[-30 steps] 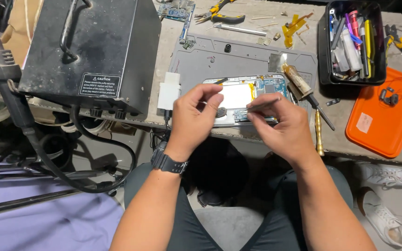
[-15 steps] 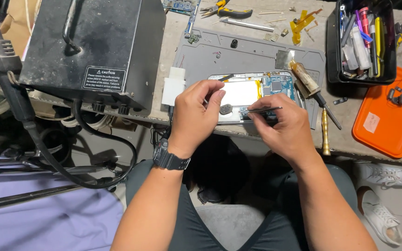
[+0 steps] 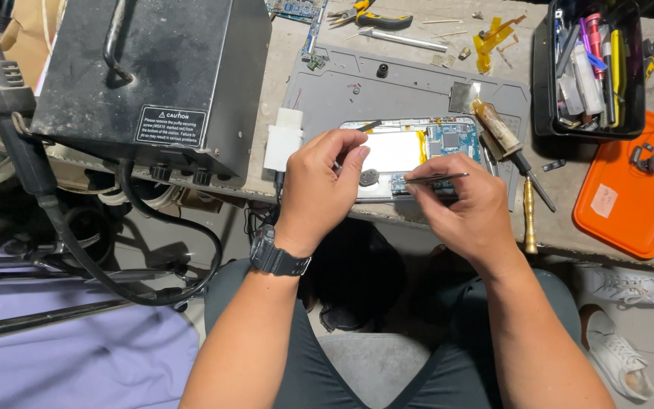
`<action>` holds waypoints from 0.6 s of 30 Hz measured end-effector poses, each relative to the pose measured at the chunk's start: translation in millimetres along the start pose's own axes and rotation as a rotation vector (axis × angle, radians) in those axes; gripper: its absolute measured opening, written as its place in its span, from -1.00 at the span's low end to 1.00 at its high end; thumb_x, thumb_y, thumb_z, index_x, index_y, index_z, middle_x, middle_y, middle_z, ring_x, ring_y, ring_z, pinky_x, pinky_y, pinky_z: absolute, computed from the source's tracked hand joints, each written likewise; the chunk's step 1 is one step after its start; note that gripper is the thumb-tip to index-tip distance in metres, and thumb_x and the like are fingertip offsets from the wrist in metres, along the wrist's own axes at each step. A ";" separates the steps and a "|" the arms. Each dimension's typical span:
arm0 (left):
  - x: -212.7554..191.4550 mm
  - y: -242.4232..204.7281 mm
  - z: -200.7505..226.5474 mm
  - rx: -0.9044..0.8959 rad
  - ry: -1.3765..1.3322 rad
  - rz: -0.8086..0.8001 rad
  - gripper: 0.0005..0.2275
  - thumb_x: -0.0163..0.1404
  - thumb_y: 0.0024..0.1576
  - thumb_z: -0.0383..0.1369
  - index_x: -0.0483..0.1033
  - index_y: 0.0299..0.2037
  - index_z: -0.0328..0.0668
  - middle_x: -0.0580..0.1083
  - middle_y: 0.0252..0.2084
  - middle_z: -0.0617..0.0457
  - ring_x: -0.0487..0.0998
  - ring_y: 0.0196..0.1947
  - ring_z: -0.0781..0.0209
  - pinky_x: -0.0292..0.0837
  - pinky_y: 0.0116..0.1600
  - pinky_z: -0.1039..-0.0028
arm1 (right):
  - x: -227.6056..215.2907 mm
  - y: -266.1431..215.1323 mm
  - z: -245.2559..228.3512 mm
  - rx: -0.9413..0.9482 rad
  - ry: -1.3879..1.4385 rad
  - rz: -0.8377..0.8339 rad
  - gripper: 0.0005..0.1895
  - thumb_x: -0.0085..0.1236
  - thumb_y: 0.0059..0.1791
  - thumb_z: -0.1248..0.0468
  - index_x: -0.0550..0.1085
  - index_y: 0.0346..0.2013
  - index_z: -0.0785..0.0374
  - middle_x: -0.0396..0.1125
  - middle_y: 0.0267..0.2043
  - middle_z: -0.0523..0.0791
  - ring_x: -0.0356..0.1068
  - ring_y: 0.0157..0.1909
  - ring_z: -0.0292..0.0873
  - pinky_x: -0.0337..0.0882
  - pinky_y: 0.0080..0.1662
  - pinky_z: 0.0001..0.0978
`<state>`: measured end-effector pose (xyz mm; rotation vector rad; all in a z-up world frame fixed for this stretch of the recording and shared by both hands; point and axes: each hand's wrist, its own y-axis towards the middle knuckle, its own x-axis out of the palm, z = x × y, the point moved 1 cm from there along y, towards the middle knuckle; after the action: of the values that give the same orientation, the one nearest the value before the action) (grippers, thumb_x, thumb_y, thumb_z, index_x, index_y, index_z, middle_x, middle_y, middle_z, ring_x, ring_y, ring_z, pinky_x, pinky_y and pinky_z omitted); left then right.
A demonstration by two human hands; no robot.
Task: The person is disassembling electronic components from a tablet motherboard using tweezers and a heat gun.
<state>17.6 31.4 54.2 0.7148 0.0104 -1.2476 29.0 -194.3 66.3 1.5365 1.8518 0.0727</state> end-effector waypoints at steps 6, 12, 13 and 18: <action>-0.4 -0.8 -0.4 0.007 0.012 -0.003 -0.92 0.13 0.33 -0.37 0.66 -0.06 -0.13 0.60 -0.38 -0.01 0.68 -0.37 0.07 0.61 -0.36 0.41 | -2.8 1.9 0.5 -0.043 -0.008 -0.024 -0.74 0.41 -0.04 0.53 0.68 -0.12 0.17 0.54 -0.26 -0.01 0.60 -0.10 0.17 0.54 -0.03 -0.08; -1.7 0.5 2.2 -0.006 -0.004 -0.012 -0.91 0.12 0.34 -0.38 0.67 -0.07 -0.16 0.61 -0.39 -0.02 0.68 -0.38 0.08 0.62 -0.37 0.41 | -7.2 2.9 7.7 -0.071 -0.048 -0.005 -0.72 0.40 -0.02 0.55 0.66 -0.09 0.20 0.52 -0.24 0.01 0.58 -0.10 0.18 0.53 -0.03 -0.05; -1.3 0.2 2.5 -0.006 -0.005 -0.014 -0.91 0.12 0.34 -0.38 0.67 -0.07 -0.16 0.61 -0.39 -0.02 0.68 -0.38 0.08 0.62 -0.37 0.41 | -5.9 1.8 9.8 -0.069 -0.049 -0.004 -0.72 0.40 -0.02 0.55 0.66 -0.09 0.20 0.52 -0.24 0.01 0.58 -0.10 0.18 0.53 -0.03 -0.05; -1.9 -0.1 3.8 -0.006 -0.004 -0.016 -0.91 0.12 0.33 -0.38 0.67 -0.07 -0.15 0.60 -0.39 -0.01 0.68 -0.38 0.07 0.61 -0.36 0.41 | -2.4 -0.1 12.9 -0.059 -0.090 -0.035 -0.72 0.43 -0.01 0.49 0.66 -0.06 0.15 0.52 -0.22 -0.02 0.58 -0.08 0.18 0.53 -0.01 -0.04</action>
<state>15.5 31.1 57.8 0.7079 0.0163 -1.2636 36.1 -201.4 57.9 1.4431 1.7897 0.0413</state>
